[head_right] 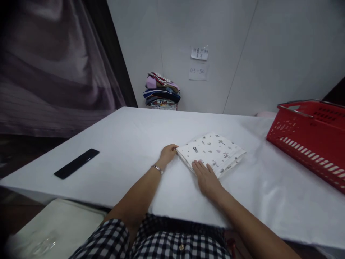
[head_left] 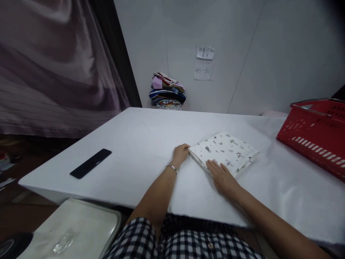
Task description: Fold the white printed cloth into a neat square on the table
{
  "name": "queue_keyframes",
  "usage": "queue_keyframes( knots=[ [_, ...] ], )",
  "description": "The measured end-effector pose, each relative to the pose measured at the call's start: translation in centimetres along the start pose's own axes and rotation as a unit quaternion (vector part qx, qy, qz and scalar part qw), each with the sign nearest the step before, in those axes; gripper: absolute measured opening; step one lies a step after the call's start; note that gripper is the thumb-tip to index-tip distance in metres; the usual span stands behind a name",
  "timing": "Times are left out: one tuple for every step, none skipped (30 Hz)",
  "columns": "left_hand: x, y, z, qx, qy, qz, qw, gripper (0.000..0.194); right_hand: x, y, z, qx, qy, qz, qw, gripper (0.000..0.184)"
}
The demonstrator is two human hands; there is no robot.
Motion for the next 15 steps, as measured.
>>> queue_keyframes(
  knots=[
    [-0.1,0.0,0.0,-0.004,-0.001,0.002,1.0,0.022,0.0,-0.1,0.0,0.001,0.0,-0.002,1.0,0.076],
    [-0.2,0.0,0.0,-0.01,-0.001,0.003,1.0,0.022,0.0,-0.1,0.0,0.003,-0.001,-0.004,1.0,0.075],
    [-0.3,0.0,0.0,-0.019,0.001,0.004,1.0,0.022,0.0,-0.1,0.1,0.005,-0.003,-0.006,1.0,0.075],
    [-0.4,-0.1,0.0,-0.031,0.003,0.008,0.999,0.022,-0.1,-0.2,0.1,0.01,-0.004,-0.007,1.0,0.074],
    [-0.6,0.0,-0.1,-0.043,0.007,0.015,0.999,0.022,-0.1,-0.2,0.1,0.015,-0.004,-0.009,1.0,0.074],
    [-0.7,0.0,-0.1,-0.054,0.011,0.022,0.998,0.023,-0.1,-0.2,0.1,0.021,-0.004,-0.009,1.0,0.073],
    [-0.8,-0.1,-0.2,-0.063,0.018,0.027,0.997,0.025,-0.2,-0.3,0.1,0.028,-0.002,-0.008,1.0,0.072],
    [-0.9,-0.1,-0.2,-0.071,0.027,0.029,0.997,0.028,-0.2,-0.3,0.1,0.035,0.001,-0.005,0.999,0.071],
    [-0.9,-0.3,-0.3,-0.082,0.038,0.031,0.995,0.032,-0.2,-0.4,0.0,0.043,0.005,0.0,0.999,0.069],
    [-1.0,-0.4,-0.5,-0.096,0.052,0.031,0.994,0.036,-0.2,-0.5,-0.1,0.054,0.01,0.009,0.998,0.067],
    [-1.0,-0.6,-0.6,-0.115,0.066,0.031,0.991,0.04,-0.1,-0.7,-0.3,0.07,0.015,0.02,0.997,0.064],
    [-1.1,-0.7,-0.8,-0.136,0.078,0.034,0.987,0.043,0.0,-0.9,-0.4,0.089,0.021,0.031,0.995,0.061],
    [-1.2,-0.8,-1.0,-0.157,0.089,0.04,0.983,0.044,0.3,-1.3,-0.6,0.114,0.025,0.038,0.992,0.058],
    [-1.3,-0.9,-1.1,-0.173,0.096,0.048,0.979,0.043,0.6,-1.8,-0.7,0.141,0.028,0.038,0.989,0.055],
    [-1.3,-0.9,-1.3,-0.185,0.099,0.056,0.976,0.042,1.1,-2.4,-0.8,0.166,0.035,0.028,0.985,0.051]
  ],
)
Point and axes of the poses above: each hand's wrist, its own x-axis towards the middle knuckle, its own y-axis out of the palm, z = x × y, the point moved 7 cm from there along x, towards the middle knuckle, and after that the axes turned 7 degrees about -z, right-handed, at the moved point
